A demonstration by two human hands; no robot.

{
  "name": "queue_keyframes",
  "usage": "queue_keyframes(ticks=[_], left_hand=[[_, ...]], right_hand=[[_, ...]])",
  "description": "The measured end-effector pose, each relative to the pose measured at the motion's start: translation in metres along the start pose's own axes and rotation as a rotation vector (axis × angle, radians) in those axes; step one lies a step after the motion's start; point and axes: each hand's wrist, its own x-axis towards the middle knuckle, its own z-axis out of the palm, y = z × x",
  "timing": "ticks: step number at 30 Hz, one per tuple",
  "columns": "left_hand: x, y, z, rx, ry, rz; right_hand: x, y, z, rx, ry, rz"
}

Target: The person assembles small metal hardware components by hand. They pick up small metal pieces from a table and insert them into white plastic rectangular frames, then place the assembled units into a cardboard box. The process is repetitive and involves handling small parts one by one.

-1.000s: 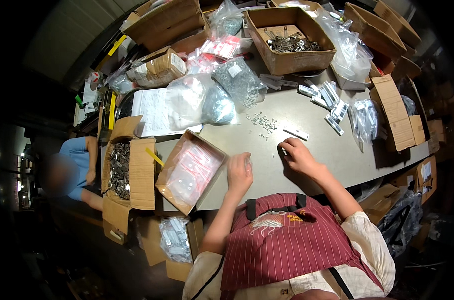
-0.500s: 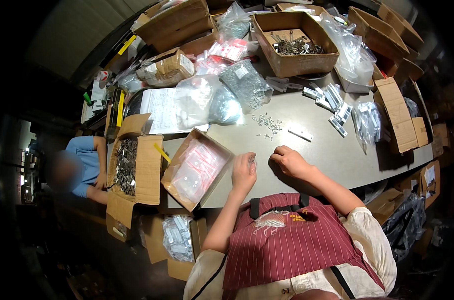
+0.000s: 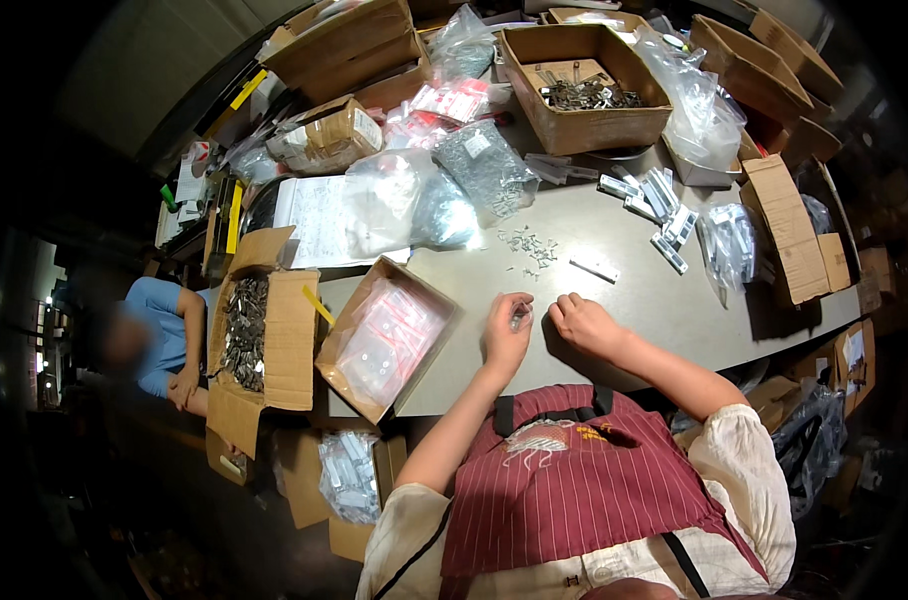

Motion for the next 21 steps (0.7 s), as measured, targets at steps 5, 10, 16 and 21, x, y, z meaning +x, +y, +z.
queue_keyframes(ticks=[5, 10, 16, 21], left_hand=[[0.001, 0.000, 0.020, 0.160, -0.020, 0.179], [0.001, 0.003, 0.021, 0.164, 0.006, 0.281], [-0.001, -0.001, 0.017, 0.048, 0.013, 0.175], [-0.005, 0.012, 0.004, -0.018, -0.016, 0.031]], right_hand=[[0.002, 0.008, 0.000, 0.077, 0.071, 0.087], [-0.002, 0.028, 0.001, 0.448, 0.182, 0.304], [0.013, 0.003, -0.023, 1.444, 0.230, 0.652], [0.025, -0.032, -0.040, 1.522, 0.240, 0.565]])
